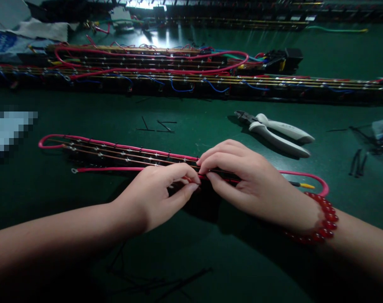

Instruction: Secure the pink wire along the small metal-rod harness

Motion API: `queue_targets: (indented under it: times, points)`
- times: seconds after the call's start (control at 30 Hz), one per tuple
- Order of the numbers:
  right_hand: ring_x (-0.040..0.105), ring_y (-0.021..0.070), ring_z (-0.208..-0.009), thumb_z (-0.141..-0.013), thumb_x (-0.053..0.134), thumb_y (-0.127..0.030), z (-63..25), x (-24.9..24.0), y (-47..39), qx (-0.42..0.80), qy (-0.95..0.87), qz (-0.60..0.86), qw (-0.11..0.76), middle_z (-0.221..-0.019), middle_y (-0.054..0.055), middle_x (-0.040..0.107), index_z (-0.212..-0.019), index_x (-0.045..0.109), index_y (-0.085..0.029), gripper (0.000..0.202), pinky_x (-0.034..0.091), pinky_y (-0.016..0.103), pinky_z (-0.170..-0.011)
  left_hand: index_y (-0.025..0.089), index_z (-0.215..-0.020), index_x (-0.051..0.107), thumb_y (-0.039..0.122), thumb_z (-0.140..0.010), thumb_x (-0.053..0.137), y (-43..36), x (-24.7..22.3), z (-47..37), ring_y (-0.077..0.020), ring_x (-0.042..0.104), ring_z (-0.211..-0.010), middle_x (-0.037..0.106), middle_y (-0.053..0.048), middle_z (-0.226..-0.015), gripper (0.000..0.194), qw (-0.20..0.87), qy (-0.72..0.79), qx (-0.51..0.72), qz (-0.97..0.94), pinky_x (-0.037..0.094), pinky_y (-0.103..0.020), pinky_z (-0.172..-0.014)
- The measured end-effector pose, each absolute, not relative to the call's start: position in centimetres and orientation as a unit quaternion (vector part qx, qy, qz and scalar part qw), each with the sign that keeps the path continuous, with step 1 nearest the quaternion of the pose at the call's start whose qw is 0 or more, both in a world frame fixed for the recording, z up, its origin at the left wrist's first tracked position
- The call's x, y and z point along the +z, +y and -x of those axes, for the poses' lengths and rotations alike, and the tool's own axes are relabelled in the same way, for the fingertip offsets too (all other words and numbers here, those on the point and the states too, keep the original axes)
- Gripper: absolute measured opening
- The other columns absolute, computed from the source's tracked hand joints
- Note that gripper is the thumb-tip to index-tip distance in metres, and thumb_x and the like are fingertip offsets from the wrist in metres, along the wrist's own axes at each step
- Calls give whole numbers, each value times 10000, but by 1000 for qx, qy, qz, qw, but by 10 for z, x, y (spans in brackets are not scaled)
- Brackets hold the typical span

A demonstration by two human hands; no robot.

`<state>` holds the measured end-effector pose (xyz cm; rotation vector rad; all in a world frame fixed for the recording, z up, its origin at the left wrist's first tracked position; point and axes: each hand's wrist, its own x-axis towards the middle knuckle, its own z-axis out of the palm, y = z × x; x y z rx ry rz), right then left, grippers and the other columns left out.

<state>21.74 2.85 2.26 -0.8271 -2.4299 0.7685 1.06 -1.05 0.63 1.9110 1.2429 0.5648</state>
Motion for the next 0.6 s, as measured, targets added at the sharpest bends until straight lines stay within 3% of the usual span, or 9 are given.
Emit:
queue_targets:
  times: [0.6]
  points:
    - [593,193,-945,-880,543,-113,-218,20,29,276,-881,308,230,-961,62,694,-922,669,-178,148,495,342,-838,211,-903,660,222,-916,526,-12,9,-11,-98,652,-733,710,37,-831,136,362,479,206,-773,477,-179,-674]
